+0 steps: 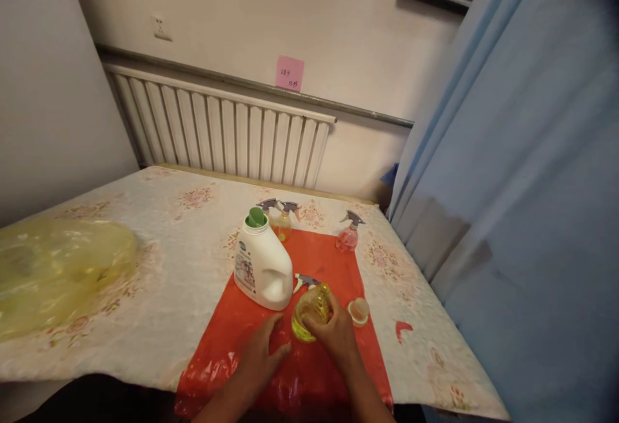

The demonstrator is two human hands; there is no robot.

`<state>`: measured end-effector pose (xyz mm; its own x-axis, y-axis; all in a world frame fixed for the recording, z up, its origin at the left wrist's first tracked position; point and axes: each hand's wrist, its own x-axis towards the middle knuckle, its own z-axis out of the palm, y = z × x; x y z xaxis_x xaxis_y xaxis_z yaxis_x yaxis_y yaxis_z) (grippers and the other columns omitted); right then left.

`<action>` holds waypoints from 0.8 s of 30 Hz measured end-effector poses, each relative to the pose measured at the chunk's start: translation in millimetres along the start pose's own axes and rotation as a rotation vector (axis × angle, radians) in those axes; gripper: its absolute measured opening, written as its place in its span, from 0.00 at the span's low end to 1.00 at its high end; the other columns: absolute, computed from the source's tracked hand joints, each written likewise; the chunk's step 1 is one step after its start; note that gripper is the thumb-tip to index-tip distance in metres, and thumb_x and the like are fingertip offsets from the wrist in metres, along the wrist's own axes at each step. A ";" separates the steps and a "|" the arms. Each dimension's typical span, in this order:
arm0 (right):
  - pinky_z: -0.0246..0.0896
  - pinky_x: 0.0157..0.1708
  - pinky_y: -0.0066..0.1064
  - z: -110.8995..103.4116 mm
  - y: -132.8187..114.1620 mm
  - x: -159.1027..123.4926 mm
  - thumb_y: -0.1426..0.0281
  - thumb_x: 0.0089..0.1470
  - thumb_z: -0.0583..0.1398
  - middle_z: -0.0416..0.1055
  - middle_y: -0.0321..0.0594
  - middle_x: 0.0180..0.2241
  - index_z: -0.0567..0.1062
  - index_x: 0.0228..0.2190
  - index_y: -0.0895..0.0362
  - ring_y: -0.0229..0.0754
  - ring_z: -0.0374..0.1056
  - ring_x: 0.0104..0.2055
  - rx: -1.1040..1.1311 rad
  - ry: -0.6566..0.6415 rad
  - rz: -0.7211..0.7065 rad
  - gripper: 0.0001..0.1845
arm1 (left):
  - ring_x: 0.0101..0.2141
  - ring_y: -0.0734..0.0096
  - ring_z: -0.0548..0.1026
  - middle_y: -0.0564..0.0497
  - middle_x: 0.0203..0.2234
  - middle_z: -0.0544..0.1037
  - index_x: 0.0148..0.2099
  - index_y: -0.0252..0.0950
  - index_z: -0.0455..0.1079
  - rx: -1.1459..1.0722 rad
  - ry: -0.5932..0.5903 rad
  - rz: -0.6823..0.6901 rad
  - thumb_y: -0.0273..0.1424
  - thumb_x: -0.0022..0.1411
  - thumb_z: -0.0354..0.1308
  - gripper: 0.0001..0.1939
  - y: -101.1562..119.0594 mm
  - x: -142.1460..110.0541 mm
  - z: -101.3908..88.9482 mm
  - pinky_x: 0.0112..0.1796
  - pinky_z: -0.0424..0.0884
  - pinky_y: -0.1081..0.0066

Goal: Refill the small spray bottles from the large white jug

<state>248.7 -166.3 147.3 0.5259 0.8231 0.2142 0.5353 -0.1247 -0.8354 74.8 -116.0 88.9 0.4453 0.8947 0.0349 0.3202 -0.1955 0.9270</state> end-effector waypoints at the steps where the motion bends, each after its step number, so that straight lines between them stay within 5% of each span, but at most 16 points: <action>1: 0.66 0.31 0.32 -1.7 1.8 3.3 0.63 0.34 0.67 0.77 0.39 0.30 0.77 0.39 0.58 0.47 0.72 0.31 -0.010 0.003 0.009 0.26 | 0.53 0.49 0.72 0.42 0.52 0.75 0.54 0.37 0.68 -0.004 -0.013 -0.009 0.34 0.49 0.61 0.28 -3.7 -1.1 -0.9 0.55 0.65 0.53; 7: 0.66 0.35 0.34 -5.2 10.0 6.0 0.63 0.33 0.68 0.77 0.42 0.33 0.76 0.42 0.58 0.49 0.73 0.35 0.003 -0.007 0.055 0.30 | 0.54 0.53 0.71 0.39 0.54 0.73 0.57 0.33 0.64 -0.066 -0.074 -0.065 0.31 0.50 0.59 0.30 -12.4 -11.7 -3.1 0.56 0.64 0.55; 13: 0.64 0.29 0.30 13.1 6.6 -22.6 0.66 0.36 0.67 0.76 0.37 0.29 0.75 0.40 0.55 0.45 0.71 0.29 -0.012 -0.140 0.005 0.24 | 0.61 0.47 0.61 0.39 0.61 0.64 0.62 0.36 0.57 -0.065 -0.062 -0.017 0.29 0.43 0.65 0.42 -7.1 -18.8 4.0 0.61 0.55 0.51; 18: 0.63 0.30 0.29 30.1 -4.8 -39.7 0.71 0.35 0.66 0.77 0.37 0.31 0.74 0.40 0.54 0.44 0.72 0.31 -0.028 -0.238 -0.013 0.24 | 0.49 0.50 0.74 0.45 0.51 0.75 0.56 0.41 0.61 -0.270 -0.140 0.138 0.35 0.48 0.66 0.33 8.0 -11.5 9.0 0.50 0.71 0.59; 24: 0.66 0.40 0.33 40.0 -6.6 -35.2 0.74 0.34 0.67 0.76 0.37 0.38 0.73 0.42 0.53 0.46 0.72 0.40 -0.016 -0.284 -0.070 0.28 | 0.44 0.55 0.76 0.44 0.46 0.77 0.52 0.39 0.62 -0.189 -0.016 0.116 0.36 0.49 0.64 0.29 -1.5 -1.5 7.1 0.46 0.74 0.59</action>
<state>200.3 -172.3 125.1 0.2821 0.9520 0.1185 0.5751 -0.0689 -0.8152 79.5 -119.9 84.8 0.4837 0.8638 0.1410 0.1044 -0.2169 0.9706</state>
